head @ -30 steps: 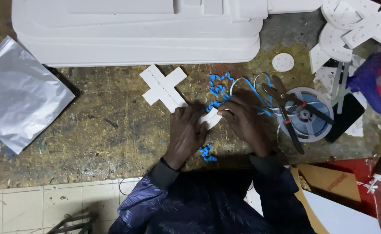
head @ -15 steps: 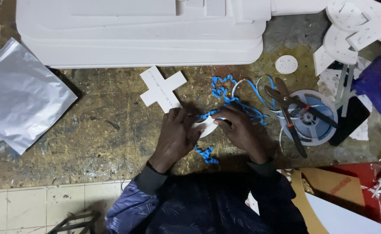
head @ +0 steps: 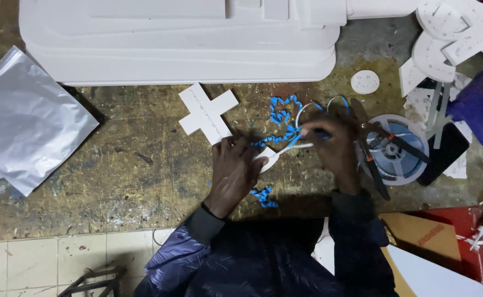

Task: Applying flexible LED light strips to the back of foam sign letters by cutting them to size and adhering them.

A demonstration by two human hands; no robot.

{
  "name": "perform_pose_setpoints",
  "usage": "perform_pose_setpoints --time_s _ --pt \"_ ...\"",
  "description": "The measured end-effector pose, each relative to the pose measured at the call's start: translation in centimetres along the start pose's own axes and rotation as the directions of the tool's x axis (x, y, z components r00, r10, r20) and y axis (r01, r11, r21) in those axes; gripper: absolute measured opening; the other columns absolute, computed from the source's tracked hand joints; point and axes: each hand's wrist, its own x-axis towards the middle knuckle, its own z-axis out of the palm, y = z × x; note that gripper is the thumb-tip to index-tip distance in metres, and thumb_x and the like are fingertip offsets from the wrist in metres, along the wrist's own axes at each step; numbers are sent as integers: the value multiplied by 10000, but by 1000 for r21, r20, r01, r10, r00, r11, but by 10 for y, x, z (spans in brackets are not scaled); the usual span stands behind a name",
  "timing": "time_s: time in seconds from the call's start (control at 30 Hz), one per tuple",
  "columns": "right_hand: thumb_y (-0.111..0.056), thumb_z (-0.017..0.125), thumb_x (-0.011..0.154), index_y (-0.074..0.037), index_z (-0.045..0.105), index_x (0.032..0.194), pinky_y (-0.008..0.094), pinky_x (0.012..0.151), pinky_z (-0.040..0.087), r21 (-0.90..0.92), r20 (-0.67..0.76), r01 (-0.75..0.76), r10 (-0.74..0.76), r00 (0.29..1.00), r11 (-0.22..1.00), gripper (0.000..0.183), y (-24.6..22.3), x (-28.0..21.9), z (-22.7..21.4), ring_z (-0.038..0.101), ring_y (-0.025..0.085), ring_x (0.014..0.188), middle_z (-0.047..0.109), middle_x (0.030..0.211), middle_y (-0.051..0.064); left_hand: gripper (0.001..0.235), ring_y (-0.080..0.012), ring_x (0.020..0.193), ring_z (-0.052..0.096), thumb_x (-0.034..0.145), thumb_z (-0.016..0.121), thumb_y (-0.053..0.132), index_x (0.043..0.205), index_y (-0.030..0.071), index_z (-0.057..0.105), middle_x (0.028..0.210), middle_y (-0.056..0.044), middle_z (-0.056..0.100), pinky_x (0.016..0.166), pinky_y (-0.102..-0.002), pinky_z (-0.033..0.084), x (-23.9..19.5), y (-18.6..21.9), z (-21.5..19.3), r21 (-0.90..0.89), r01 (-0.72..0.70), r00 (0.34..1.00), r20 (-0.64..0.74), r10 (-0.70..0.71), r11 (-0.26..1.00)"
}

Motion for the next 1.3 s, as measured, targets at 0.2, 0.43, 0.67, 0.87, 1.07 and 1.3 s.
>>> perform_pose_setpoints --time_s 0.2,0.43,0.67,0.87,1.07,1.3 --pt "20 849 1042 -12 841 1305 568 1127 526 -509 -349 127 -339 873 851 265 16 -8 -39 692 466 1202 738 1225 227 399 -423 1253 595 1040 689 561 1094 177 786 1197 -47 712 1102 -606 425 2 -12 2 -8 -51 994 99 52 999" --pt "-86 807 976 -92 856 1214 526 1048 625 -303 189 343 -297 936 889 243 -42 -37 37 760 387 1242 824 1273 88 641 -462 1446 475 884 890 436 1370 48 732 1546 -171 585 1259 -653 322 -2 -6 3 -13 -108 982 157 109 994" --pt "-114 779 1018 -126 829 1052 502 984 603 -364 255 413 -337 906 835 61 -59 -33 36 770 336 1161 812 1091 48 548 -378 1364 514 907 691 489 1266 81 758 1303 -104 632 1300 -599 303 -5 -12 -11 56 -216 947 255 195 975" --pt "-129 783 1043 -185 831 1098 465 980 583 -452 166 411 -378 911 792 92 -56 -43 52 764 256 1209 815 1113 -31 510 -395 1330 631 956 730 421 1278 26 757 1298 -155 656 1315 -560 362 -24 -17 0 22 -181 964 203 173 983" --pt "15 848 984 -79 833 1098 442 1056 614 -272 -27 434 -457 889 859 148 -67 -44 54 762 330 1151 807 1100 46 598 -399 1228 730 797 852 225 1348 25 730 1267 -179 682 1286 -543 440 -22 -21 12 21 -246 968 60 244 969" --pt "68 812 973 -61 804 1098 511 1020 594 -275 -12 408 -427 904 871 180 -40 -42 62 754 369 1151 795 1109 87 498 -397 1399 666 1039 649 308 1481 84 691 1386 -186 697 1322 -539 412 -19 -42 18 -128 -313 934 141 329 941"
